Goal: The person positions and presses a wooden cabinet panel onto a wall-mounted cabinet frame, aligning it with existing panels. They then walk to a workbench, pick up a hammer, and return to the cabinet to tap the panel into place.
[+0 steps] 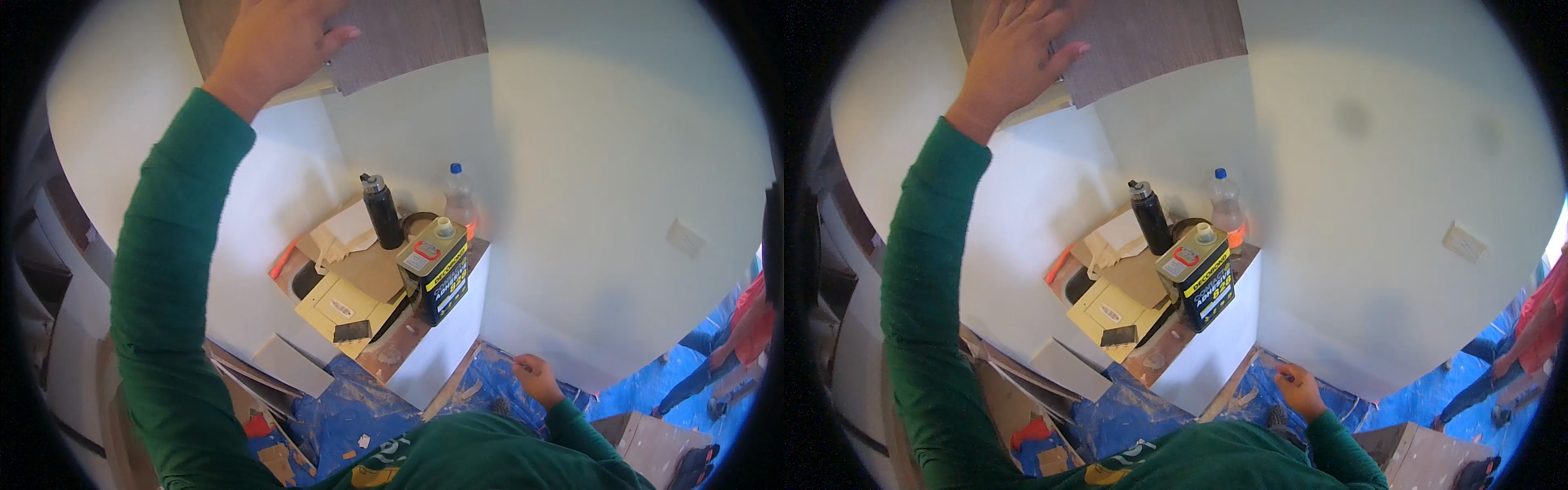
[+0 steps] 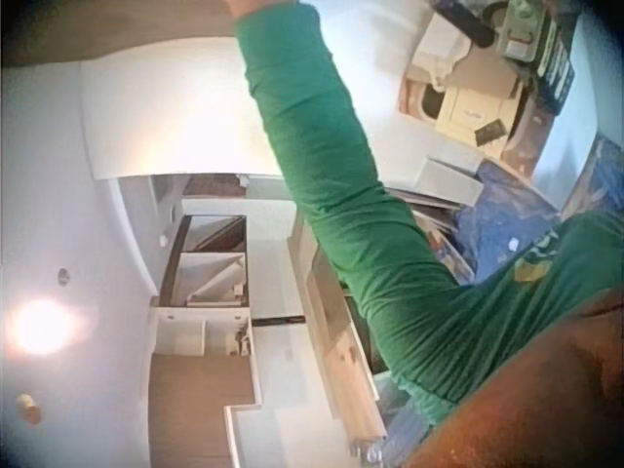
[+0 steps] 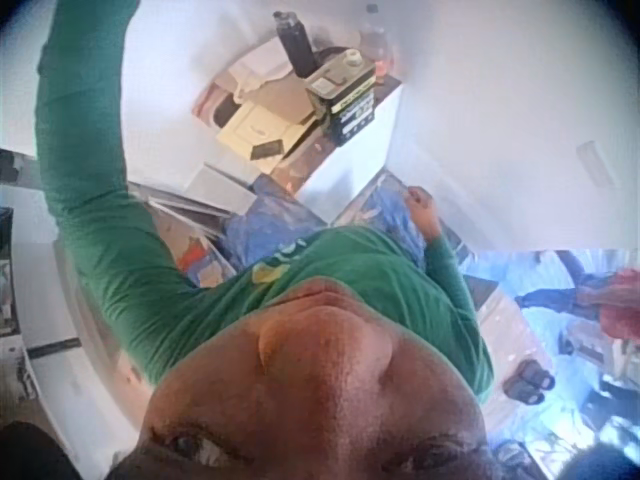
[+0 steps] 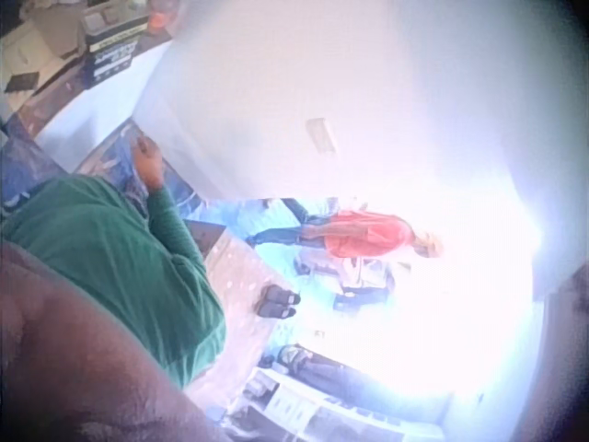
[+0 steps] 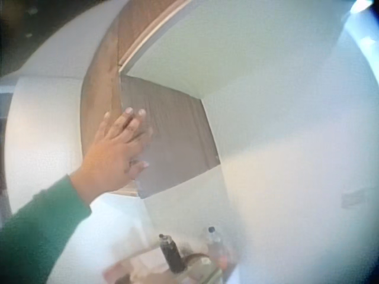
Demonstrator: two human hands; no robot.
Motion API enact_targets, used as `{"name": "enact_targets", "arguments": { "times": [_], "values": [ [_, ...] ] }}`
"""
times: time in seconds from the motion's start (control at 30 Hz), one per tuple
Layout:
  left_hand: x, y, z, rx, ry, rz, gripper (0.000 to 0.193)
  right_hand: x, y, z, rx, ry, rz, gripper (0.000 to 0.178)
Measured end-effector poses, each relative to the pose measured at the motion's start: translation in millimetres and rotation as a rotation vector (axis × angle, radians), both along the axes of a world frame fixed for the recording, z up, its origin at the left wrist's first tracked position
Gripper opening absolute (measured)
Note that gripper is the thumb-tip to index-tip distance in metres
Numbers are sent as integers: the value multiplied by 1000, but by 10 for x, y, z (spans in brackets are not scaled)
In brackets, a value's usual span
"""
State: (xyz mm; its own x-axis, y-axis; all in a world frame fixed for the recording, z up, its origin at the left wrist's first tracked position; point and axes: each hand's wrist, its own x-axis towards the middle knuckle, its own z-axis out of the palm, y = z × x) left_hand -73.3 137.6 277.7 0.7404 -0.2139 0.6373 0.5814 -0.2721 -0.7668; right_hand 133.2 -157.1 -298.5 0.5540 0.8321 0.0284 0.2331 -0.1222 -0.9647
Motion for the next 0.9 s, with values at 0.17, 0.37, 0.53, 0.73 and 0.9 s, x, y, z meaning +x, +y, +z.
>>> {"name": "enact_targets", "arguments": {
  "times": [0.17, 0.37, 0.53, 0.73, 0.9],
  "values": [
    [31, 173, -177, -172, -348, -271, 95, -154, -119, 162, -144, -55, -29, 29],
    [24, 67, -194, -453, -368, -323, 101, -231, -275, -148, -121, -57, -80, 25],
    [11, 267, -365, -321, -479, -709, 95, -164, -441, 90, -331, -212, -67, 26],
    [-56, 123, -1097, -450, -655, -986, 78, -57, -286, 127, -188, -250, -161, 15],
    [-129, 26, -1787, -612, -731, -1012, 45, 223, 323, 478, -150, -91, -102, 22]
  ]
}}
